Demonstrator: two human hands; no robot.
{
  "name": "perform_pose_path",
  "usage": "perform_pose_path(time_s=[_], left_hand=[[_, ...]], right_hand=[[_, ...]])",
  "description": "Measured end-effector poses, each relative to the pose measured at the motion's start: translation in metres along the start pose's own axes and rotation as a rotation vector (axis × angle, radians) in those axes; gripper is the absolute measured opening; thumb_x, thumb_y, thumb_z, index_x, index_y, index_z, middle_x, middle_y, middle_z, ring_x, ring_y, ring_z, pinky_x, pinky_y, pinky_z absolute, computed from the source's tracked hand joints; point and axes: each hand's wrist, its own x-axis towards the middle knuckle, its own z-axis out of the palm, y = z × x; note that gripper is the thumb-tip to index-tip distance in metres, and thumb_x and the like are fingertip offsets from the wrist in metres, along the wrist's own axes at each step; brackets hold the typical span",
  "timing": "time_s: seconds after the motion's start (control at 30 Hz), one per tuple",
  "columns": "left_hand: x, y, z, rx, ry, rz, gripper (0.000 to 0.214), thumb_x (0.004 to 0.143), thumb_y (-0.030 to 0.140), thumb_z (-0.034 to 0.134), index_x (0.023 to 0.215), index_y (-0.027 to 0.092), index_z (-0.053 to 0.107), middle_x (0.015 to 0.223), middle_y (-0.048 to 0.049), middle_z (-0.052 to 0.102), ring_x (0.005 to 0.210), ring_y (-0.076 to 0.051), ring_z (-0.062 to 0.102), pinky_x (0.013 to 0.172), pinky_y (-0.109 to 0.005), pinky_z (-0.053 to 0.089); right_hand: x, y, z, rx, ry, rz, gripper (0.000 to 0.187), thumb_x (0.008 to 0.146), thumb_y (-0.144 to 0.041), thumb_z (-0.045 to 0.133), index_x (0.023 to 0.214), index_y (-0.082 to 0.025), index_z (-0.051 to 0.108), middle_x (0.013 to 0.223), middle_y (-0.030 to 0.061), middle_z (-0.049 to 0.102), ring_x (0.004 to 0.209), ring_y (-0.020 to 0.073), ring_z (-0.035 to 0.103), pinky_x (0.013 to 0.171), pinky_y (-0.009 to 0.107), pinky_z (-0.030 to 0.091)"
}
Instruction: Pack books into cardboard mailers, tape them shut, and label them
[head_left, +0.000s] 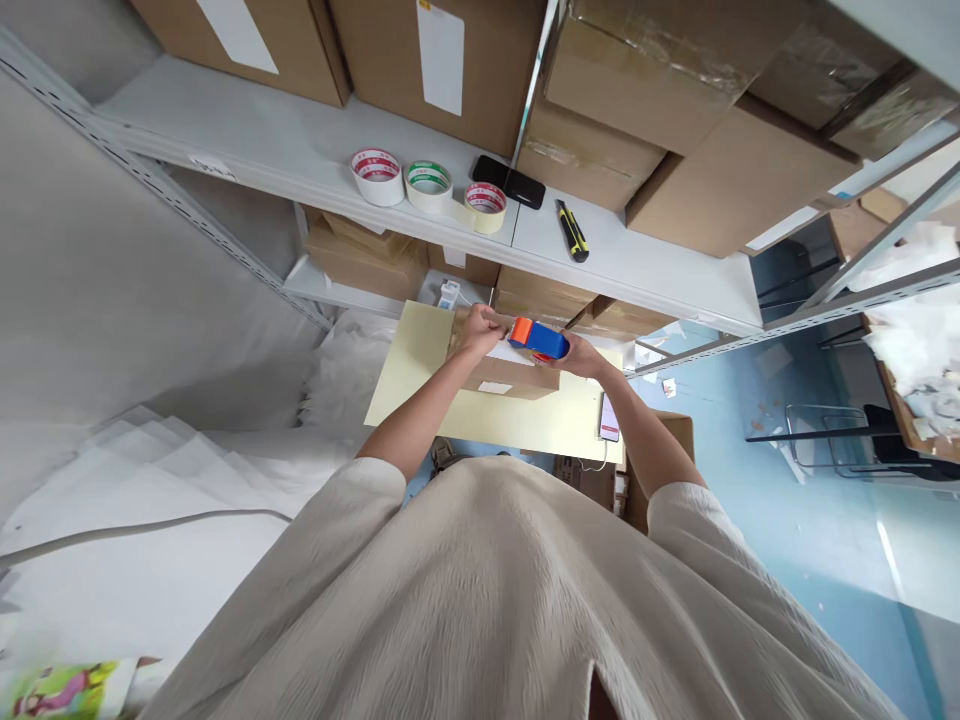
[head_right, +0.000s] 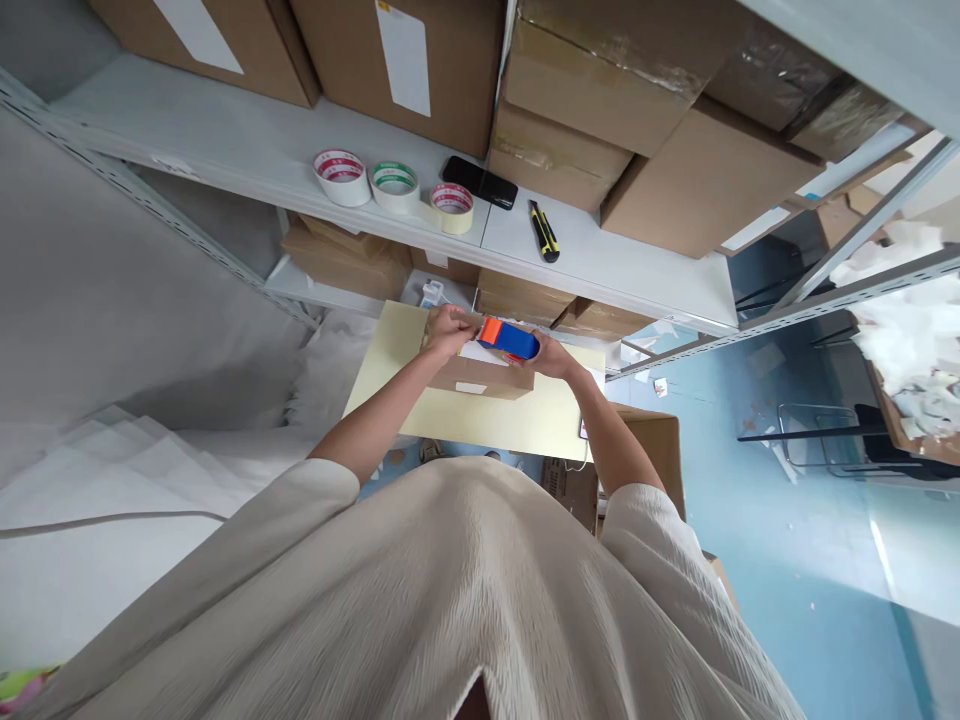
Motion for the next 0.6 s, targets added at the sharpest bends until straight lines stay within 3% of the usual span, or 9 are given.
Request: perform_pose_path(time_s=[0.13, 0.27, 0.37, 0.43, 0.6], left_hand=[[0.005, -0.004, -0.033, -0.086, 0.062, 0.005, 0.059, 0.078, 0.003, 0.092, 0.117, 0.03, 0.057, 0.076, 0.0092, 0.07, 0.07, -0.017, 0.074, 0.07, -0.028, 0.054], [0.016, -0.013, -0.096, -0.099, 0.263, 0.003, 0.057, 0.078, 0.001, 0.089, 0.115, 0.029, 0.057, 0.076, 0.0092, 0.068, 0.074, -0.017, 0.075, 0.072, -0.027, 0.054], [0.021, -0.025, -0.133, -0.123, 0.275, -0.099, 0.055, 0.08, 0.002, 0.089, 0.116, 0.028, 0.056, 0.076, 0.0074, 0.069, 0.075, -0.018, 0.076, 0.076, -0.03, 0.056], [0.022, -0.032, -0.143, -0.128, 0.263, -0.111, 0.055, 0.08, 0.003, 0.09, 0.117, 0.028, 0.057, 0.077, 0.0061, 0.071, 0.077, -0.019, 0.076, 0.078, -0.031, 0.057], [0.022, -0.041, -0.142, -0.154, 0.264, -0.088, 0.055, 0.078, 0.005, 0.091, 0.118, 0.028, 0.061, 0.079, 0.0049, 0.072, 0.082, -0.023, 0.078, 0.082, -0.035, 0.058]], right_hand=[[0.009, -0.016, -0.002, -0.121, -0.047, -0.031, 0.073, 0.072, -0.071, 0.102, 0.122, -0.027, 0.071, 0.108, 0.0078, 0.083, 0.095, 0.0304, 0.076, 0.085, 0.042, 0.065], [0.008, -0.019, -0.01, -0.216, -0.059, 0.022, 0.066, 0.078, -0.062, 0.104, 0.124, -0.027, 0.074, 0.113, 0.0096, 0.084, 0.1, 0.0326, 0.077, 0.091, 0.043, 0.065], [0.007, -0.015, -0.016, -0.266, -0.073, 0.086, 0.065, 0.078, -0.056, 0.105, 0.127, -0.026, 0.075, 0.116, 0.0104, 0.085, 0.101, 0.0333, 0.078, 0.091, 0.042, 0.063], [0.009, -0.014, -0.017, -0.293, -0.084, 0.104, 0.064, 0.078, -0.055, 0.104, 0.128, -0.026, 0.075, 0.116, 0.0108, 0.085, 0.102, 0.0336, 0.079, 0.09, 0.041, 0.063], [0.013, -0.023, -0.016, -0.345, -0.091, 0.096, 0.066, 0.08, -0.06, 0.102, 0.129, -0.026, 0.074, 0.118, 0.0117, 0.087, 0.104, 0.034, 0.08, 0.092, 0.042, 0.063]])
